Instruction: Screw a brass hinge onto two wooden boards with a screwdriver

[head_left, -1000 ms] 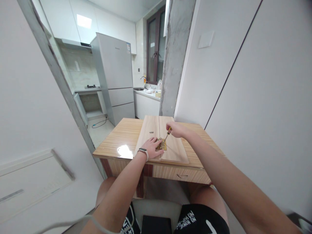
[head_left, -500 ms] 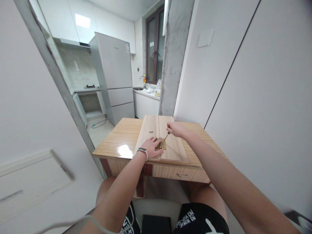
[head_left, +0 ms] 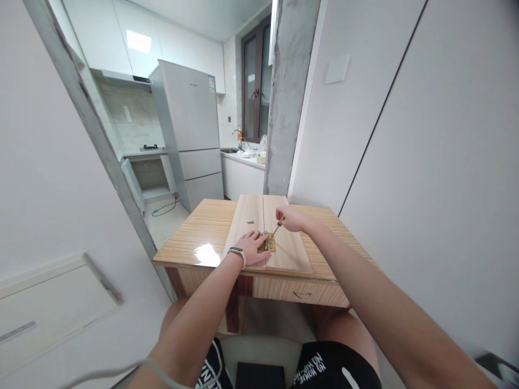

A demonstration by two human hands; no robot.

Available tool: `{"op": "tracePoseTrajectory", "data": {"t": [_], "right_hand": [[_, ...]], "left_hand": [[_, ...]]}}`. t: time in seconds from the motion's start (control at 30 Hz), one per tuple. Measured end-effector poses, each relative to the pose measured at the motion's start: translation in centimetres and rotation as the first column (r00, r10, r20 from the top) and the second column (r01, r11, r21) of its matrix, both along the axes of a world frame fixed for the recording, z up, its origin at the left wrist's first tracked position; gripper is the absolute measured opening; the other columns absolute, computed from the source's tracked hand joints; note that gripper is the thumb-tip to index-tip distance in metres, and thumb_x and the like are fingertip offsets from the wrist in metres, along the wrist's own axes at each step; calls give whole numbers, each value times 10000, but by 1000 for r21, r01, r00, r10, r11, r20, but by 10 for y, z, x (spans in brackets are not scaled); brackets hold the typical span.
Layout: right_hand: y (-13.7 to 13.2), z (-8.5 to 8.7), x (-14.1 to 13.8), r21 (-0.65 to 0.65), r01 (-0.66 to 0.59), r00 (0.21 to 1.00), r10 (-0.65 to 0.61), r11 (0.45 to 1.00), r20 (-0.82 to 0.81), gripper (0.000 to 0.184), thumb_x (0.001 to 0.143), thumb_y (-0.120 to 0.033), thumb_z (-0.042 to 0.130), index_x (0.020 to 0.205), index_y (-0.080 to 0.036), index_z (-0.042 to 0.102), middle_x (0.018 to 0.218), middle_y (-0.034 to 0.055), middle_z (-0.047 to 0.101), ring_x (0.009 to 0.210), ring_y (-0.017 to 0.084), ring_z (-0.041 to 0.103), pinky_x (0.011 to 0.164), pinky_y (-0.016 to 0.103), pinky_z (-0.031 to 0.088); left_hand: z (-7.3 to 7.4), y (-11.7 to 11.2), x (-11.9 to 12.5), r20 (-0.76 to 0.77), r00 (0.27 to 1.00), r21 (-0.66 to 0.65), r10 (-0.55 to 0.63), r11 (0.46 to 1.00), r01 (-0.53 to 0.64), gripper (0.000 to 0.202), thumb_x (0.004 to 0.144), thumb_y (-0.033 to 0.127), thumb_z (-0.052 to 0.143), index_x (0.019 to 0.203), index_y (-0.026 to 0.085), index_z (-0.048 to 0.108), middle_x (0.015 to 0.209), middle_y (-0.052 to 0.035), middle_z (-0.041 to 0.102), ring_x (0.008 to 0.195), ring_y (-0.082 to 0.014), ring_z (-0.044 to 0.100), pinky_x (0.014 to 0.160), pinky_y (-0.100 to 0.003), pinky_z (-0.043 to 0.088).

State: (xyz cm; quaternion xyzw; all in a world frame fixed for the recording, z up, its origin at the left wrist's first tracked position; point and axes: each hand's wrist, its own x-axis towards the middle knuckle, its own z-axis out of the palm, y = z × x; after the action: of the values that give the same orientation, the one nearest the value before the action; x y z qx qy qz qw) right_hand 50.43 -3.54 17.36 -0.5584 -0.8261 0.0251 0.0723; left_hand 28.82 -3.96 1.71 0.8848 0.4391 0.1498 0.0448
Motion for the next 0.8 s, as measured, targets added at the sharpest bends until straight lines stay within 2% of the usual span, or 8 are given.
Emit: {"op": "tracePoseTrajectory", "data": {"t": [0.1,0.47,0.57,0.63,0.7,0.8], "right_hand": [[0,-1,2,6,9,1000,-9,1000,-5,80,916,-138,660,981,-177,687,1083,88,738,934,184,655,722,249,418],[0,-5,5,76,-1,1000,1,997,1,68,981,-233,617,967,-188,666,1009,75,735,921,184,645,742,256,397],[0,-6,6,68,-24,1000,24,997,-7,59,949,-185,631,1002,-183,656,1079,92,705,942,184,635,772,251,414],[0,-5,6,54,-47,999,49,997,-23,139,903,-114,640,1027,-177,650,1136,102,683,960,181,630,790,245,425],[-1,-4,5,31,-60,997,62,998,-47,186,879,-65,627,1027,-176,646,1139,99,683,962,177,630,786,239,430],[-3,-3,3,22,-34,998,36,999,-57,151,891,-80,629,1003,-180,647,1100,86,704,954,181,634,766,244,427]], "left_hand": [[0,-1,2,-16,1000,-37,17,999,-17,840,911,792,464,1601,322,371,1628,-108,402,1504,-371,334,1216,-562,291],[-1,-17,2,22,1000,17,16,1000,-16,837,930,801,399,1615,324,342,1640,-125,386,1527,-375,307,1233,-576,231],[-2,-16,2,22,1000,16,15,1000,-15,842,926,804,396,1614,320,344,1641,-118,388,1530,-368,305,1240,-569,225],[-3,-15,2,24,999,15,22,1000,-22,852,920,810,398,1613,316,350,1647,-119,378,1535,-365,297,1244,-560,223],[-4,-14,3,28,999,15,31,999,-32,851,916,812,406,1610,321,356,1653,-115,371,1539,-362,292,1247,-557,221],[-5,-14,4,35,999,11,39,999,-39,841,910,808,431,1605,339,362,1653,-99,374,1540,-362,289,1244,-562,224]]}}
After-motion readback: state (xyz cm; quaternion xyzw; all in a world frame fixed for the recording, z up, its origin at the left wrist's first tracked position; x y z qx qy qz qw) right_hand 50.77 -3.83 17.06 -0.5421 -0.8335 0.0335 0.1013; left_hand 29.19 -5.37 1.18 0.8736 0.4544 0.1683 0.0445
